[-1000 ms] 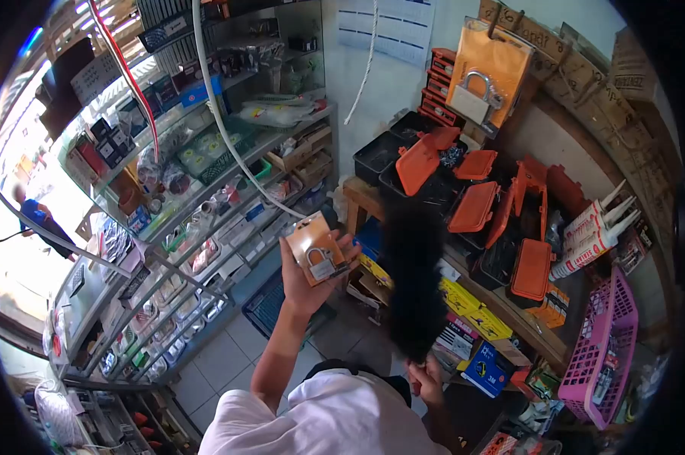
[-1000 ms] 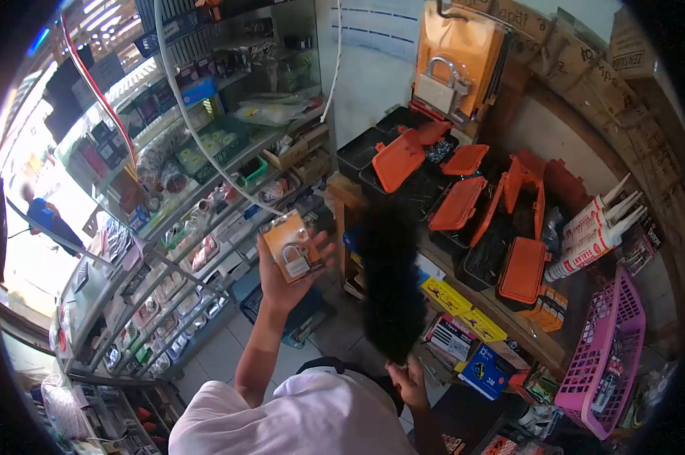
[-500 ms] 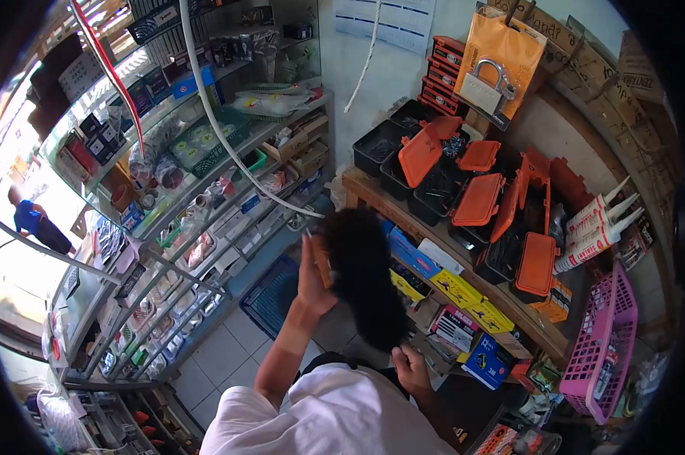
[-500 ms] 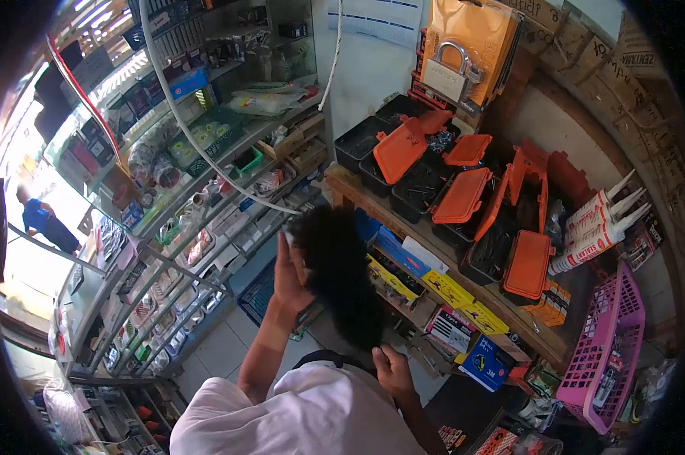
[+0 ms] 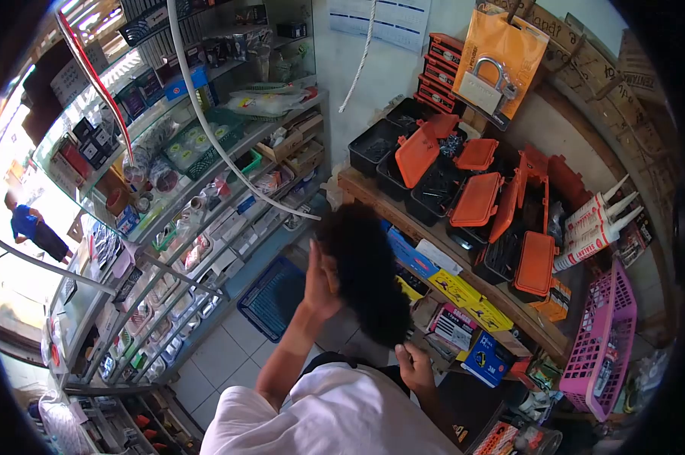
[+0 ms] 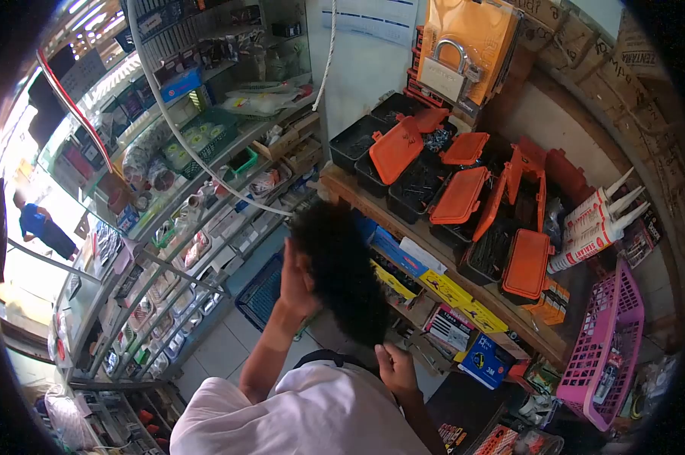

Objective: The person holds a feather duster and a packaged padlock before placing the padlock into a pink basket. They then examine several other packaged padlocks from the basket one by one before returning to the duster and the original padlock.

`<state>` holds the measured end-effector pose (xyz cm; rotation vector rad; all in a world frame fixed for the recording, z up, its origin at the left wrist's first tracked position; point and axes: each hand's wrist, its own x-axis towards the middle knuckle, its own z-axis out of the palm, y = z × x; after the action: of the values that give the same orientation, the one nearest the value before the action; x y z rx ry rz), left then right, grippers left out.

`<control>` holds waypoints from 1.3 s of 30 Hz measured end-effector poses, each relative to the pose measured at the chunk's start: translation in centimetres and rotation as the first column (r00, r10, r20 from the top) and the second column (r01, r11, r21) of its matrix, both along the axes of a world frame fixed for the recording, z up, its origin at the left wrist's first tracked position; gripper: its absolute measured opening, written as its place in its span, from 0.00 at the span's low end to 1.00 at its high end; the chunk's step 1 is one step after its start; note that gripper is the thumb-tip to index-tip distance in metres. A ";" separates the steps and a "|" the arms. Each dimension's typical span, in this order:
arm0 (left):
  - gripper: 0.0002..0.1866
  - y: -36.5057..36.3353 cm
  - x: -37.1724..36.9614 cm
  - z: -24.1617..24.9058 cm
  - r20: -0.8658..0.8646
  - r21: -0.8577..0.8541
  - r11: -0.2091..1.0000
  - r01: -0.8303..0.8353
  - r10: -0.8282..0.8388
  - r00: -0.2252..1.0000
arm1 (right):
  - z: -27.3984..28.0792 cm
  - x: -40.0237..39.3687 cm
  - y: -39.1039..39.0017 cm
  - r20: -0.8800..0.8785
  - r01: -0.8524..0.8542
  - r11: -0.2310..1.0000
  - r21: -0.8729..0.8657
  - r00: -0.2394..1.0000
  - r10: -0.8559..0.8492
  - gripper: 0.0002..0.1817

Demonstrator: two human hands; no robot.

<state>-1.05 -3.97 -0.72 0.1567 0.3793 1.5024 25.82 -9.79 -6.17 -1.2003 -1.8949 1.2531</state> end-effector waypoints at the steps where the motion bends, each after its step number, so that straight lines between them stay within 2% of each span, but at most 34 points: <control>1: 0.39 0.5 -0.4 0.3 0.011 0.067 0.993 -0.100 0.099 0.995 | 0.5 0.3 -0.2 0.002 -0.003 1.000 0.001 1.000 0.003 0.17; 2: 0.39 0.8 -0.7 0.5 0.027 0.132 0.971 -0.199 0.198 0.980 | 1.0 0.8 -0.5 0.008 -0.024 1.000 -0.008 1.000 0.024 0.17; 3: 0.39 0.7 -1.0 0.8 0.029 0.131 0.970 -0.204 0.202 0.979 | 1.1 1.1 -0.6 0.012 -0.046 0.999 -0.016 0.999 0.046 0.17; 5: 0.39 0.4 -1.7 1.2 0.037 0.190 0.974 -0.122 0.117 0.992 | 0.7 1.6 -0.6 -0.008 -0.008 0.999 -0.047 1.000 0.008 0.17; 7: 0.38 0.3 -1.6 0.8 -0.020 0.138 0.984 -0.111 0.115 0.993 | 0.8 1.8 -0.7 -0.026 0.038 0.996 -0.083 0.999 -0.040 0.17; 9: 0.37 0.8 -1.4 -1.1 -0.077 0.091 0.991 -0.100 0.107 0.991 | 1.7 1.7 -0.1 -0.010 -0.150 0.984 -0.095 0.989 0.150 0.18; 10: 0.36 1.4 -1.3 -3.5 -0.156 0.194 0.980 -0.042 0.074 0.985 | 1.7 1.8 -0.1 -0.010 -0.148 0.984 -0.095 0.989 0.147 0.18; 11: 0.36 1.7 -1.1 -3.6 -0.237 0.291 0.956 0.024 0.048 0.970 | 1.6 1.9 -0.1 -0.019 -0.103 0.991 -0.084 0.995 0.102 0.18; 12: 0.36 1.6 -1.2 -3.6 -0.237 0.293 0.956 0.028 0.044 0.971 | 1.5 2.0 0.0 -0.029 -0.058 0.996 -0.072 0.998 0.056 0.18; 13: 0.36 1.0 -1.2 -1.4 -0.138 0.199 0.978 -0.054 0.083 0.987 | 1.9 2.1 0.2 -0.027 -0.055 0.996 -0.072 0.998 0.053 0.18; 14: 0.35 0.7 -1.2 -0.3 -0.043 0.094 0.987 -0.128 0.132 0.990 | 2.5 2.1 0.3 0.003 -0.088 0.993 -0.074 0.996 0.089 0.19; 15: 0.35 0.9 -1.3 -1.5 -0.041 0.094 0.987 -0.130 0.134 0.990 | 3.0 2.2 0.4 0.032 -0.125 0.989 -0.077 0.991 0.128 0.19; 17: 0.35 1.5 -1.2 -1.4 -0.373 0.297 0.954 0.047 0.071 0.925 | 3.4 2.3 0.4 0.012 -0.105 0.994 -0.041 0.994 0.105 0.19; 18: 0.35 1.3 -1.3 -1.4 -0.375 0.297 0.954 0.046 0.072 0.924 | 3.4 2.3 0.4 -0.011 -0.078 0.997 -0.008 0.997 0.078 0.19; 20: 0.34 0.3 -1.0 0.0 0.037 0.056 0.987 -0.150 0.148 0.988 | 3.3 2.4 0.8 0.002 -0.080 0.997 0.002 0.997 0.080 0.19; 21: 0.34 0.5 -1.2 -1.3 0.038 0.054 0.987 -0.150 0.149 0.988 | 3.3 2.6 0.9 0.017 -0.082 0.997 0.014 0.996 0.082 0.19; 23: 0.33 1.0 -1.3 -1.6 -0.072 0.349 0.936 0.046 -0.022 0.997 | 3.8 2.9 1.1 0.033 -0.121 0.993 -0.006 0.992 0.121 0.19; 24: 0.29 0.8 -0.8 -1.8 -0.280 0.249 0.968 -0.024 0.096 0.955 | 3.9 2.9 1.2 0.046 -0.155 0.988 -0.026 0.987 0.156 0.20; 25: 0.29 0.6 -1.0 -1.9 -0.281 0.249 0.968 -0.023 0.095 0.955 | 3.9 2.8 1.2 0.045 -0.154 0.988 -0.026 0.987 0.155 0.20; 27: 0.31 0.1 -1.5 -1.4 0.025 0.013 0.986 -0.166 0.166 0.986 | 3.9 2.6 1.1 0.052 -0.034 0.999 0.013 0.998 0.033 0.20; 28: 0.31 0.0 -1.4 -1.9 0.025 0.010 0.986 -0.165 0.165 0.986 | 4.0 2.8 1.1 0.053 -0.033 0.999 0.010 0.998 0.032 0.20; 29: 0.30 -0.1 -1.3 -2.6 -0.222 0.185 0.977 -0.106 0.146 0.964 | 4.2 3.0 1.3 0.065 -0.116 0.993 -0.019 0.991 0.117 0.20; 30: 0.30 0.0 -1.4 -3.0 -0.455 0.335 0.942 -0.002 0.163 0.875 | 4.3 3.1 1.4 0.073 -0.198 0.979 -0.048 0.977 0.201 0.20; 34: 0.29 -0.1 -0.8 -2.1 -0.392 0.393 0.912 -0.120 0.284 0.875 | 4.1 2.8 0.8 0.036 -0.065 0.998 -0.026 0.997 0.066 0.20; 37: 0.27 0.8 -1.3 -4.5 -0.364 0.323 0.946 -0.029 0.153 0.919 | 5.2 2.6 0.9 0.075 -0.131 0.989 -0.070 0.988 0.136 0.21; 38: 0.27 1.0 -1.2 -4.4 -0.318 0.218 0.974 -0.060 0.128 0.939 | 4.9 2.6 0.6 0.054 -0.086 0.996 -0.032 0.995 0.088 0.21; 39: 0.27 0.9 -1.5 -4.1 -0.321 0.219 0.974 -0.057 0.127 0.939 | 4.7 2.5 0.6 0.030 -0.039 0.999 0.005 0.999 0.039 0.21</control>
<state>-2.50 -3.09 -4.86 0.5712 0.5056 1.6095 28.33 -9.24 -1.44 -1.1904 -1.9507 1.2557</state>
